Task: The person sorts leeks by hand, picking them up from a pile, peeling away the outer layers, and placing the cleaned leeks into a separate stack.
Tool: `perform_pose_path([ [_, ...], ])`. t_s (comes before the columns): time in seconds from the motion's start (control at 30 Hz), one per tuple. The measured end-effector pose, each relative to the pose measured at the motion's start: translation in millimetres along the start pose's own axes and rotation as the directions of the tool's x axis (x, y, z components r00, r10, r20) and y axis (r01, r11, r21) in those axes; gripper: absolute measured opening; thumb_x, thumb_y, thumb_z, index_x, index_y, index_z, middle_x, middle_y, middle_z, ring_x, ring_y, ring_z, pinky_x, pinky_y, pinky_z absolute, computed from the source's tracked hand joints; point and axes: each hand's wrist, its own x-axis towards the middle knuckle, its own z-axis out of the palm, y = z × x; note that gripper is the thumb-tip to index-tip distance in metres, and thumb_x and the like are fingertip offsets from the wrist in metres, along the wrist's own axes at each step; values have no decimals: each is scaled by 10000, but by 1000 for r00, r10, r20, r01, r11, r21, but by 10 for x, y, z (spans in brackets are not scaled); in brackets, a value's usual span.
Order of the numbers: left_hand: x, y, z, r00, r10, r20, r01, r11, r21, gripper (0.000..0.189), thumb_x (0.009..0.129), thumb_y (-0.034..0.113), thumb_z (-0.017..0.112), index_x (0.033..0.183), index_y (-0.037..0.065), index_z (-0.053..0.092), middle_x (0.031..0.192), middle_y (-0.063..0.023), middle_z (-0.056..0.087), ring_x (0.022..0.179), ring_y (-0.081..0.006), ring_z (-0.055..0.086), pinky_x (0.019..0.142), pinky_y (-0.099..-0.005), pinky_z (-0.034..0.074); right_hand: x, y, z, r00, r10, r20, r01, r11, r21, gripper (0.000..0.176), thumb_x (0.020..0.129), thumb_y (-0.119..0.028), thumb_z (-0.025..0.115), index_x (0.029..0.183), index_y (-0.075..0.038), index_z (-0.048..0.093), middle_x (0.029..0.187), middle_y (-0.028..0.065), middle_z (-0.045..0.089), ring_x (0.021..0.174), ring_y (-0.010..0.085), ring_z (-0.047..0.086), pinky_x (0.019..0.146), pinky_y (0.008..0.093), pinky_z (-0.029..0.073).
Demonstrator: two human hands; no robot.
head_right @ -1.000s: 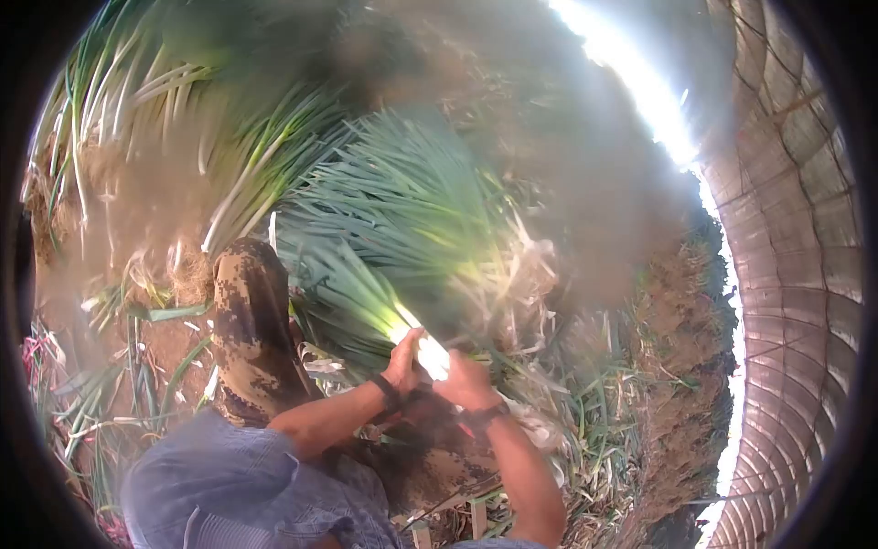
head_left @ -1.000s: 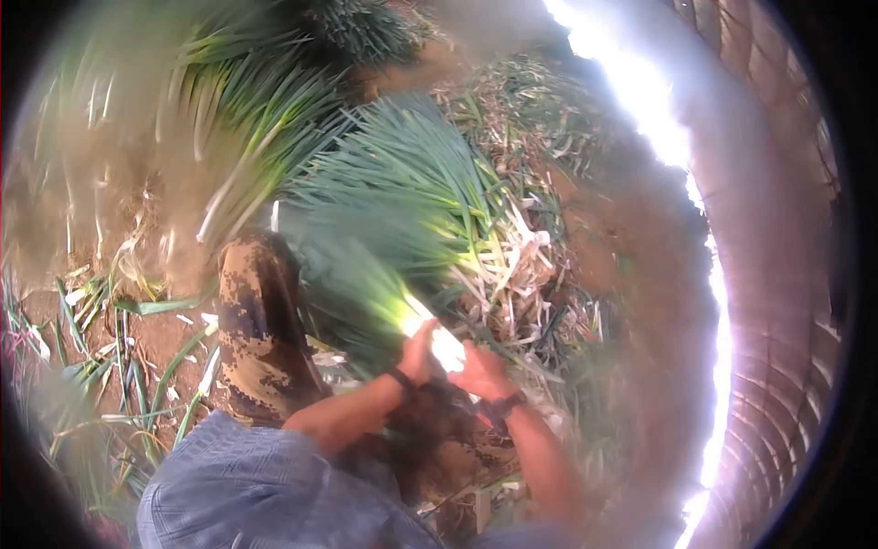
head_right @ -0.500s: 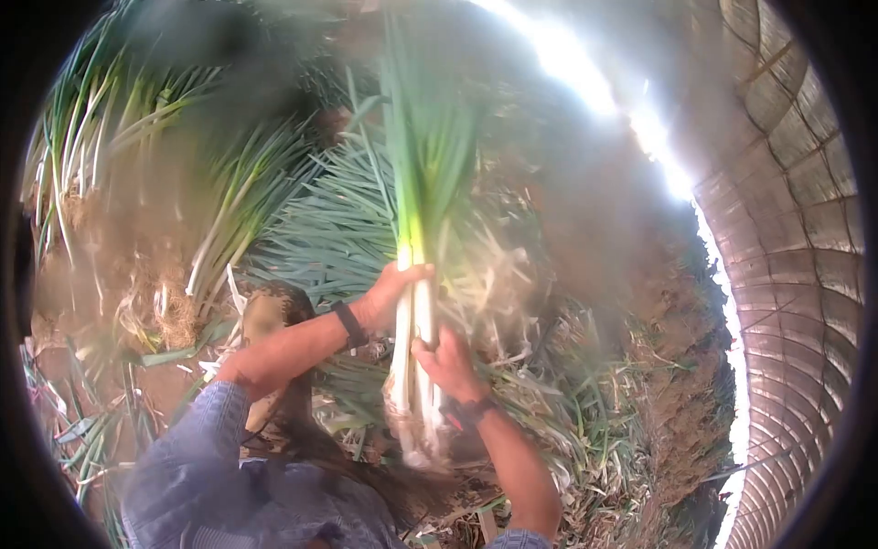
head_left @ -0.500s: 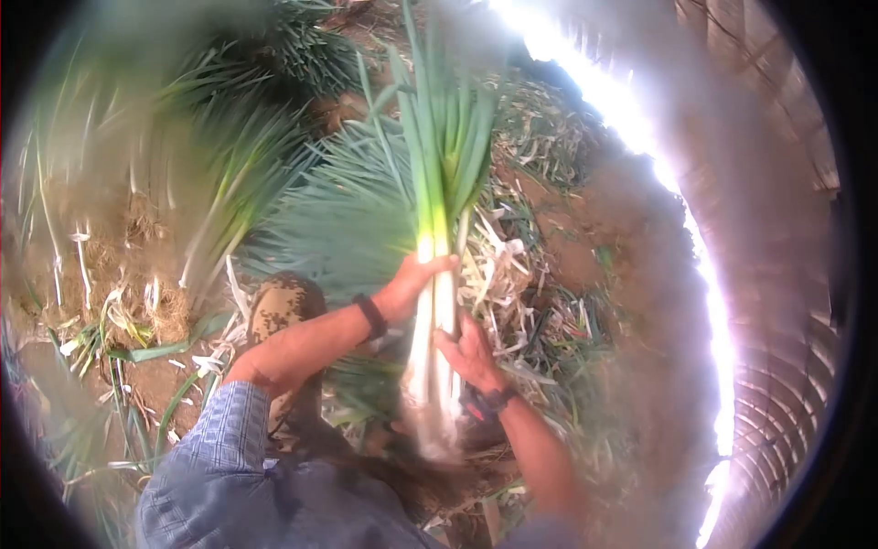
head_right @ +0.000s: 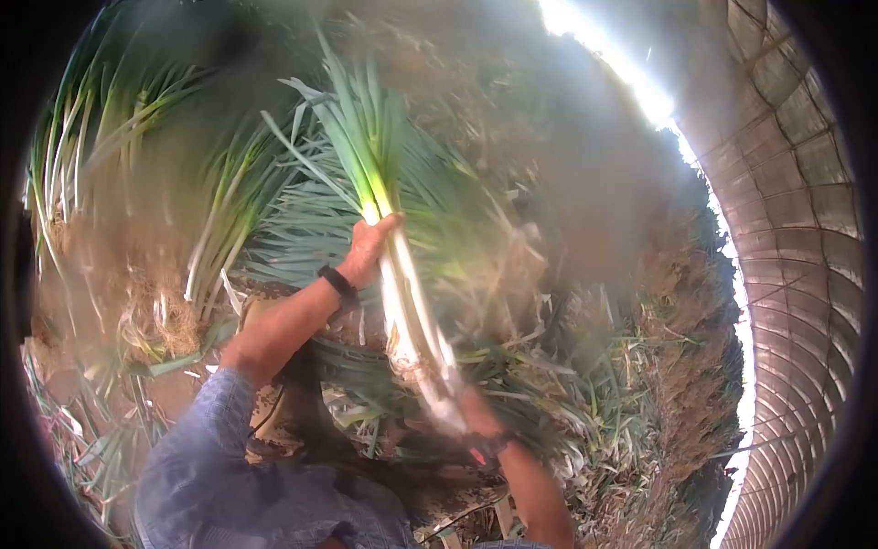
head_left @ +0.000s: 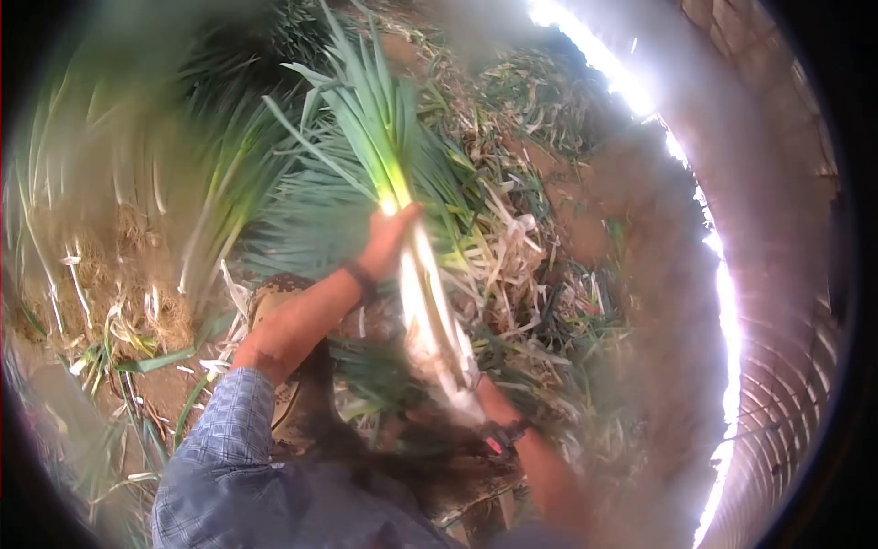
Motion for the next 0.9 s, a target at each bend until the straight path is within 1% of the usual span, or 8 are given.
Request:
perform_pose_path([
  [0.07, 50, 14, 11, 1000, 12, -25, -11, 999, 40, 346, 850, 281, 744, 963, -33, 654, 813, -76, 650, 686, -162, 614, 585, -330, 496, -160, 82, -242, 995, -104, -2, 101, 976, -194, 399, 818, -209, 727, 1116, 40, 635, 907, 238, 679, 906, 337, 674, 846, 434, 499],
  [0.17, 25, 27, 94, 988, 93, -124, -75, 987, 141, 362, 839, 287, 751, 945, -45, 654, 809, -83, 654, 690, -161, 614, 589, -335, 491, -266, 254, -783, 981, 66, -182, -104, 972, -213, 418, 758, -162, 769, 1102, 33, 634, 997, 240, 674, 952, 393, 654, 864, 453, 502],
  [0.27, 187, -119, 65, 950, 264, -165, -233, 955, 184, 427, 811, 335, 778, 934, -53, 650, 813, -117, 663, 703, -198, 617, 647, -374, 501, -386, -368, -1153, 859, -215, -464, -1, 907, -422, 504, 712, -176, 807, 1146, 10, 629, 1050, 223, 668, 981, 403, 640, 886, 457, 508],
  [0.33, 285, -253, 67, 918, 316, -241, -262, 937, 234, 469, 794, 364, 790, 921, -63, 644, 810, -138, 662, 716, -219, 621, 686, -396, 508, -452, -973, -1123, 667, -486, -565, 189, 844, -502, 555, 699, -218, 825, 1169, -1, 623, 1040, 216, 670, 964, 389, 650, 867, 444, 522],
  [0.4, 420, -374, 87, 865, 348, -361, -248, 923, 295, 497, 779, 383, 797, 899, -73, 641, 806, -160, 660, 730, -233, 626, 714, -410, 512, -366, -1348, -811, 669, -587, -456, 308, 778, -548, 563, 723, -255, 812, 1190, -11, 613, 985, 195, 679, 883, 382, 661, 774, 448, 537],
  [0.57, 45, -3, 164, 955, 161, -248, -80, 948, 309, 414, 799, 317, 787, 856, -74, 662, 776, -156, 671, 700, -211, 636, 668, -381, 516, 222, -1632, -302, 809, -550, -208, 299, 690, -659, 310, 802, -193, 710, 1067, -41, 656, 854, 206, 684, 772, 411, 657, 660, 504, 521],
  [0.67, 144, -144, 62, 906, 306, -292, -243, 942, 233, 370, 806, 286, 780, 854, -66, 674, 767, -131, 678, 676, -182, 637, 634, -365, 511, 314, -1524, -195, 841, -536, -76, 366, 667, -649, 158, 822, -142, 654, 950, -53, 672, 768, 220, 663, 731, 419, 648, 642, 512, 512],
  [0.9, 82, -140, -16, 982, 47, -181, -7, 976, 216, 332, 810, 291, 775, 873, -22, 686, 774, -73, 664, 671, -165, 614, 611, -358, 499, -327, -1973, -301, 704, -688, 177, 682, 585, -439, 125, 827, -142, 614, 905, -65, 675, 702, 207, 642, 662, 398, 649, 591, 490, 509],
])
